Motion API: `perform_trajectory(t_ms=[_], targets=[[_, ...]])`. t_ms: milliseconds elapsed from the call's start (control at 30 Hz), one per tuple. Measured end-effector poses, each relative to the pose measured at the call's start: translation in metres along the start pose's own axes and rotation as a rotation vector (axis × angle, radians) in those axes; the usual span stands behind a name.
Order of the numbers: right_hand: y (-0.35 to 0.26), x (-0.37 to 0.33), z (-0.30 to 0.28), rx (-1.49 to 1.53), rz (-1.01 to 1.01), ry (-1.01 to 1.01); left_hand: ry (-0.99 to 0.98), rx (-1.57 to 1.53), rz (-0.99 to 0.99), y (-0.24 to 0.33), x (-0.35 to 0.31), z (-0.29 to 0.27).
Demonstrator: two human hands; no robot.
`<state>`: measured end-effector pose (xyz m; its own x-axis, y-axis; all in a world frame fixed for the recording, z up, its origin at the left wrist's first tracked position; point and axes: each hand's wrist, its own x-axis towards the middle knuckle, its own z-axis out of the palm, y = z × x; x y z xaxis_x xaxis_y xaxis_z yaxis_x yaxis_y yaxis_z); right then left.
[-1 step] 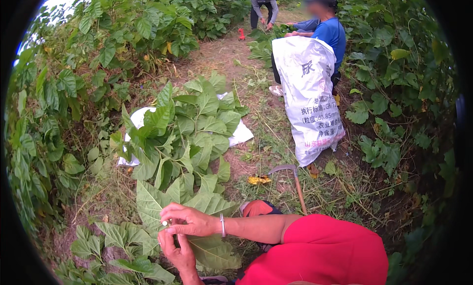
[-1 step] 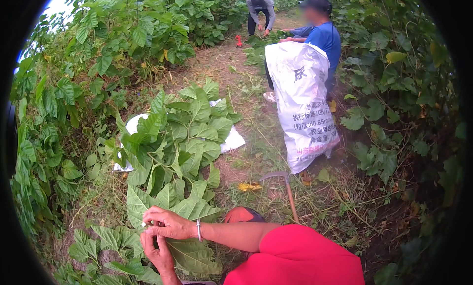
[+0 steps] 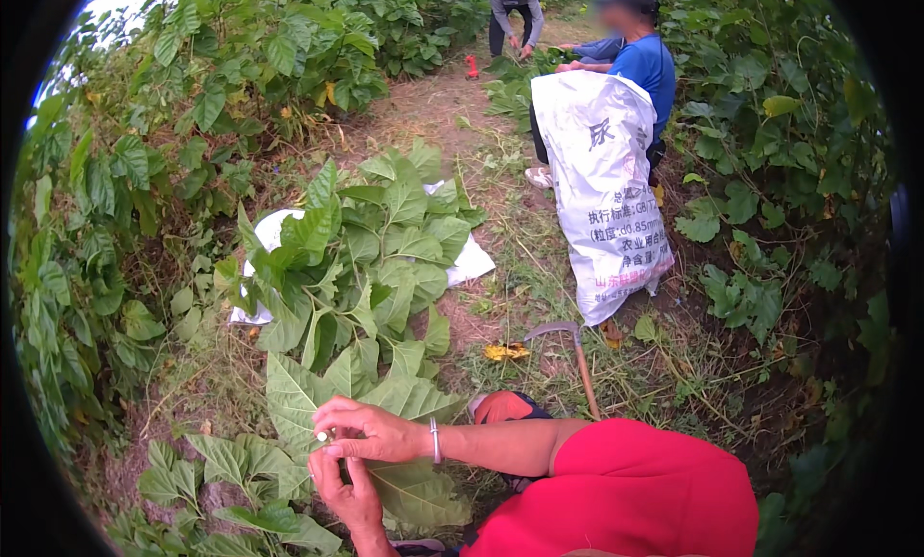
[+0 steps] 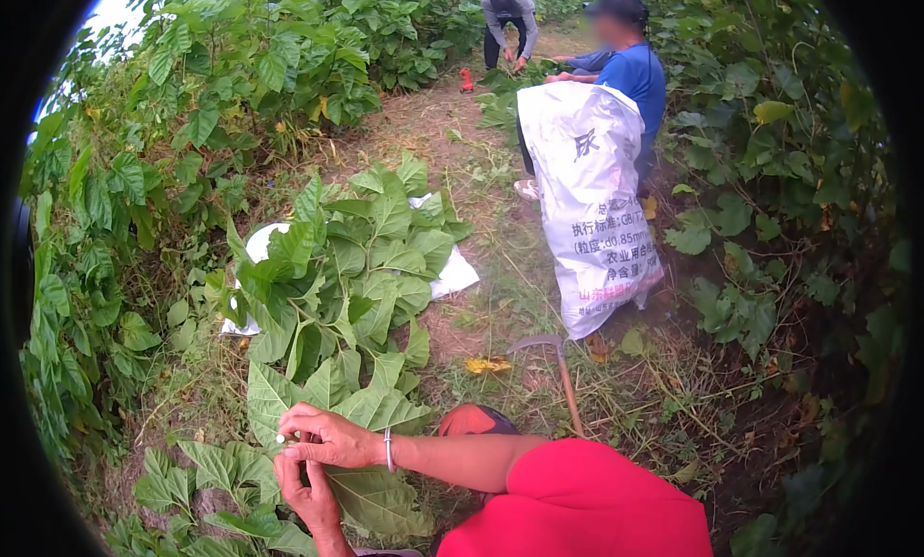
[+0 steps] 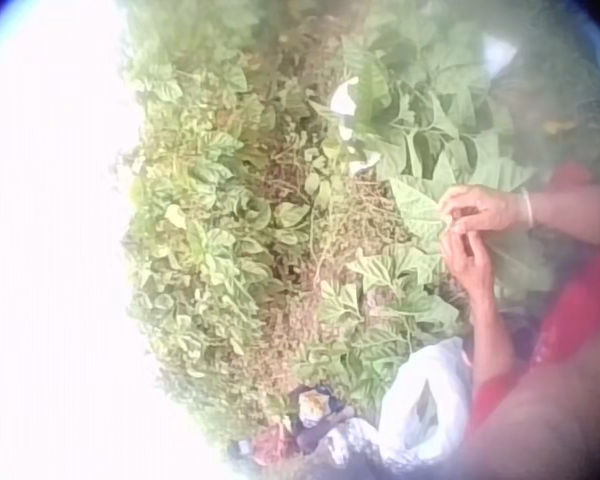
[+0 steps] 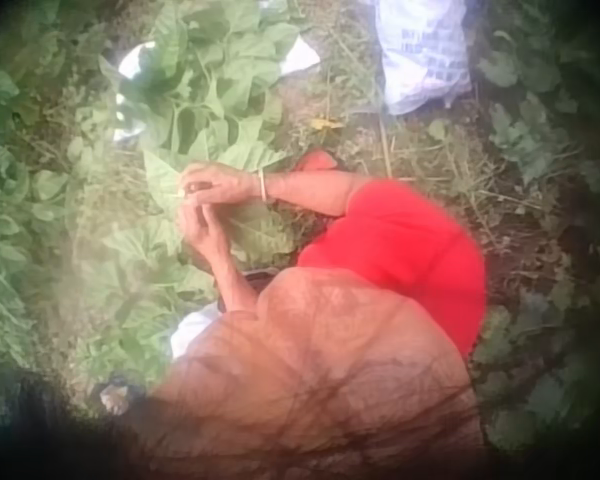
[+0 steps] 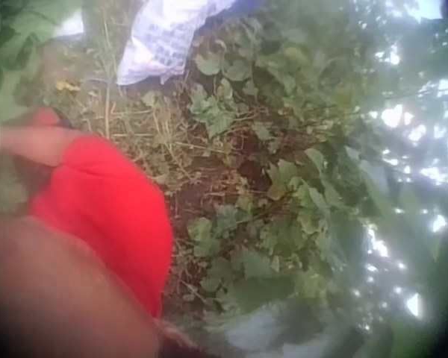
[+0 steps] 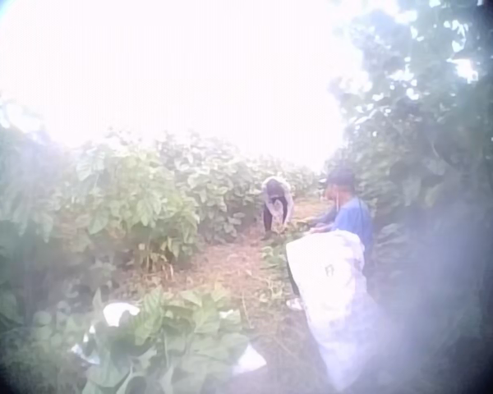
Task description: The person repeatedly picks large green leaves from the ground, removes stems by hand, and places the leaves into a white sack. A sickle is briefly used to cut a stem before the person resumes stripping leaves by hand.
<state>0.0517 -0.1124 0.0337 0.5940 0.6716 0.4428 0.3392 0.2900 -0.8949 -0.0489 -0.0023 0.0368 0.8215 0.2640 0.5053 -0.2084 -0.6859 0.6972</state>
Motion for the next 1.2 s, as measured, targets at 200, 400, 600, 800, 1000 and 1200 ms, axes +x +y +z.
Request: perform_trajectory(t_ms=[200,400,600,800,1000,1200], targets=[[-0.002,0.000,-0.001,0.000,0.005,-0.007,0.006,-0.004,0.009,0.001,0.000,0.000],[-0.001,0.000,-0.001,0.020,0.010,-0.005,0.021,0.002,-0.021,0.000,-0.001,0.000],[-0.002,0.001,-0.002,0.035,0.038,0.034,0.065,0.107,0.096,0.004,0.007,-0.006],[-0.001,0.001,-0.003,0.022,0.035,0.068,0.037,0.103,0.121,0.009,0.010,-0.015],[-0.001,0.002,-0.003,0.007,0.055,0.068,-0.037,0.072,0.130,0.008,0.010,-0.020],[0.000,0.003,-0.001,-0.015,0.053,0.081,-0.047,0.071,0.079,0.005,0.008,-0.020]])
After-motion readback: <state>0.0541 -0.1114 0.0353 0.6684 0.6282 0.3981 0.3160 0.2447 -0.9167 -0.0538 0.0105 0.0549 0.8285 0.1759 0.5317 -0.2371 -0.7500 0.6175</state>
